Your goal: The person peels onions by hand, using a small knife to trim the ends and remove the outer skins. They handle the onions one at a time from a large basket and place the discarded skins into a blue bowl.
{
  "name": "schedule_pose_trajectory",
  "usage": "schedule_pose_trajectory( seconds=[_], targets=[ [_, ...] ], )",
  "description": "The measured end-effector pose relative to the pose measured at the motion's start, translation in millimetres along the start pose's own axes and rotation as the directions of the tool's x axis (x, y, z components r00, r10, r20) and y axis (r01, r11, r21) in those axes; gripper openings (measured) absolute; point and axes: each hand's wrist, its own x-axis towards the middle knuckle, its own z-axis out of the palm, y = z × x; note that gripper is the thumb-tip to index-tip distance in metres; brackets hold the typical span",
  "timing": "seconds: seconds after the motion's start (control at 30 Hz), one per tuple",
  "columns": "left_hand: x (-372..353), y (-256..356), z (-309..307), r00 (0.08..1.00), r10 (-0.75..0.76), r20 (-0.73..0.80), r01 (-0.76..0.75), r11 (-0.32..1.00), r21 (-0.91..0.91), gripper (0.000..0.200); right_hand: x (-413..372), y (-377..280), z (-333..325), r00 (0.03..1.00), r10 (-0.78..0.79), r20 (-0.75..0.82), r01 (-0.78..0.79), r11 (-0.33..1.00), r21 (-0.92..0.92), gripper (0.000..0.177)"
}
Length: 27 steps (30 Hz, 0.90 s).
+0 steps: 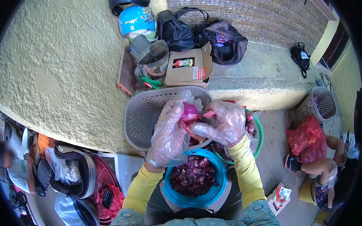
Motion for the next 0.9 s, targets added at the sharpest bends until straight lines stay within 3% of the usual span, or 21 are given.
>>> schedule_pose_trajectory(
  seconds=[0.1,0.27,0.43,0.5,0.7,0.9],
  targets=[
    [1,-2,-12,0.997,0.014,0.072,-0.022,0.993,0.118,0.041,0,3,2,1.0,-0.019,-0.021,0.018,1.0,-0.021,0.061],
    [-2,-1,-1,0.997,-0.022,0.075,0.02,0.999,0.03,0.038,-1,3,0,1.0,-0.007,0.017,0.008,0.999,-0.045,0.06],
    [-2,-2,-3,0.999,-0.029,0.025,0.029,0.999,-0.025,0.035,-1,3,0,0.999,0.009,0.039,-0.011,0.999,0.043,0.057],
    [-2,-1,-6,0.995,-0.068,0.075,0.071,0.997,-0.034,0.034,0,2,0,0.999,0.022,0.036,-0.025,0.997,0.077,0.055],
    [0,-1,-12,0.986,-0.04,0.162,0.033,0.998,0.048,0.033,-1,0,-4,0.992,0.074,0.105,-0.085,0.991,0.104,0.048],
    [-1,1,1,0.996,-0.018,0.089,0.013,0.998,0.057,0.031,-3,2,-5,0.973,0.126,0.195,-0.149,0.983,0.111,0.047]
  ],
)
